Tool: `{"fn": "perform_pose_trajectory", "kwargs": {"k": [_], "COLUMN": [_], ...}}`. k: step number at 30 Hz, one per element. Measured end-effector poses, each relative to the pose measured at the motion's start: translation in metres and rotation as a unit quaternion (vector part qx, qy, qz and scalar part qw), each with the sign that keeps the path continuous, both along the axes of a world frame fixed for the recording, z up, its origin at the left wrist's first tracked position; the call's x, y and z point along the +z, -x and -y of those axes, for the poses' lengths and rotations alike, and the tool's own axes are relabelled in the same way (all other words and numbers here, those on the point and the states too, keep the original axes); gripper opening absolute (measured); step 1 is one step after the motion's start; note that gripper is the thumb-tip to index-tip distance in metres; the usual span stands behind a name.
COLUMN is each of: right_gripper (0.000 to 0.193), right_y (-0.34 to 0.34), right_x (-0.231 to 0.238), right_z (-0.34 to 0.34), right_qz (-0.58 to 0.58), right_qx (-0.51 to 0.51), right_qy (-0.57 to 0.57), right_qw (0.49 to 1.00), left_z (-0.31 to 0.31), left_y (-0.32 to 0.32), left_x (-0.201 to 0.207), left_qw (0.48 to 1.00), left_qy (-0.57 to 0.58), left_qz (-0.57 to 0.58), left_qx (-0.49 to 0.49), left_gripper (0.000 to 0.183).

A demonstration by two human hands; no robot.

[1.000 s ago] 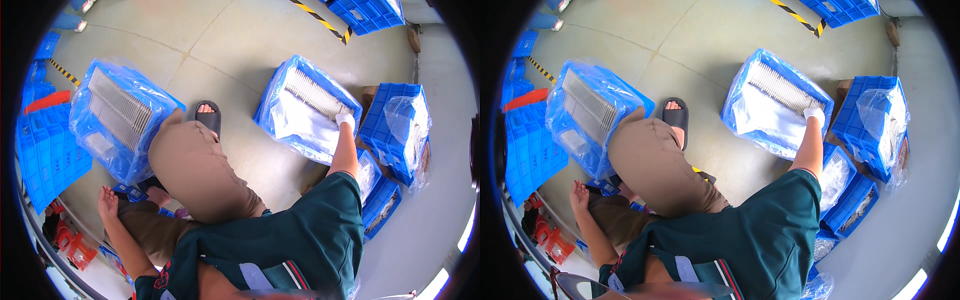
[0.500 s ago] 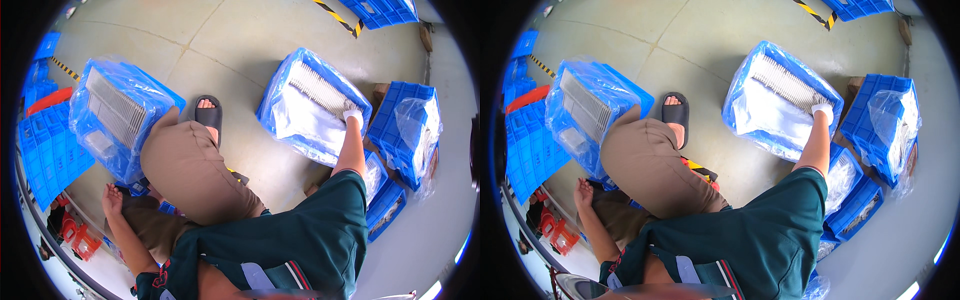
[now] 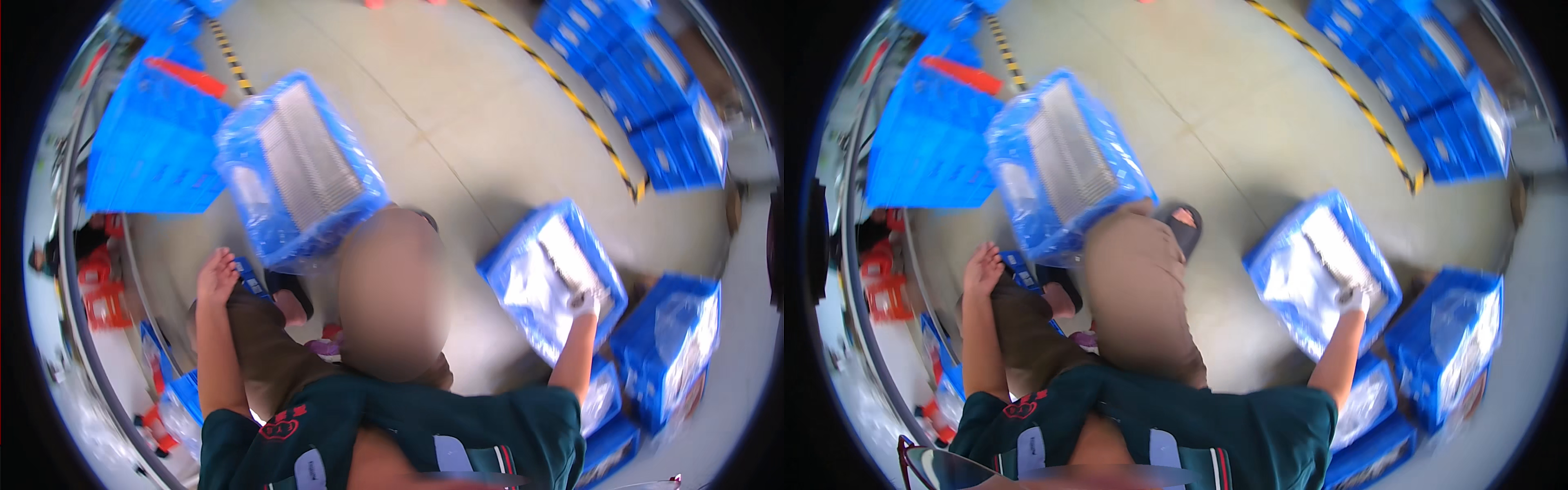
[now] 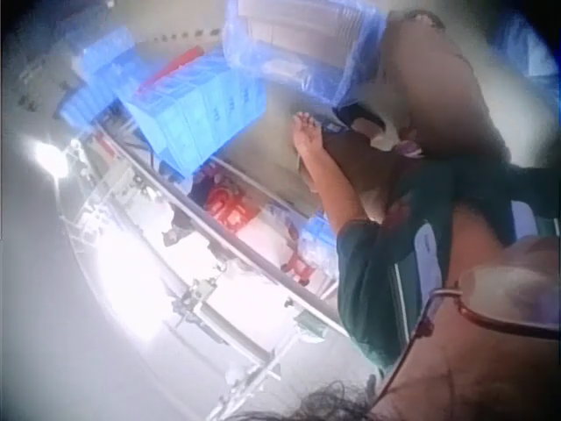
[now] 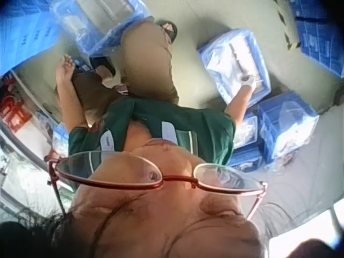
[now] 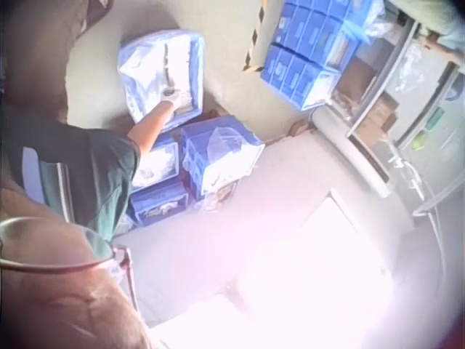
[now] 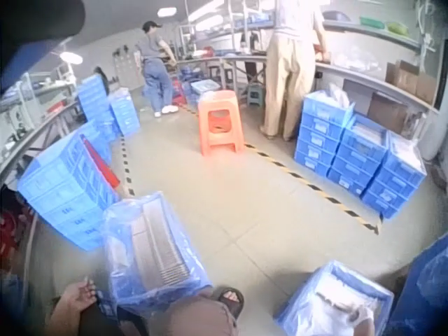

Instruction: The person assembles metal components by attaching small metal parts onto metal rods by hand and stacks the assembled rods in rows inside plastic crates.

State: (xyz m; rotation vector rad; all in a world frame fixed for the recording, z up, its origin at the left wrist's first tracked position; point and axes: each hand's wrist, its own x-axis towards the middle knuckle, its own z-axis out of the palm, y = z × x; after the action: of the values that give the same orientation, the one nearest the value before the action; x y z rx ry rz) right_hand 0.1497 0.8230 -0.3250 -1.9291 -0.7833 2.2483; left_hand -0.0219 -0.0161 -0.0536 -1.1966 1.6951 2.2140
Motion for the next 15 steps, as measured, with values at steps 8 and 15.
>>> {"fn": "perform_pose_trajectory", "kwargs": {"k": [8, 15], "right_gripper": [0.005, 0.009], "right_y": [0.161, 0.225], "right_x": [0.229, 0.370], "right_z": [0.226, 0.432], "right_qz": [-0.266, -0.313], "right_qx": [0.243, 0.689], "right_qy": [-0.036, -0.144], "right_qw": [0.932, 0.637], "left_z": [-0.017, -0.037], "left_y": [-0.019, -0.028], "left_x": [0.017, 0.058], "left_qw": [0.991, 0.959], "left_qy": [-0.067, 0.029], "left_qz": [-0.115, -0.273], "left_qx": [-0.013, -0.065], "left_gripper": [0.017, 0.019]}}
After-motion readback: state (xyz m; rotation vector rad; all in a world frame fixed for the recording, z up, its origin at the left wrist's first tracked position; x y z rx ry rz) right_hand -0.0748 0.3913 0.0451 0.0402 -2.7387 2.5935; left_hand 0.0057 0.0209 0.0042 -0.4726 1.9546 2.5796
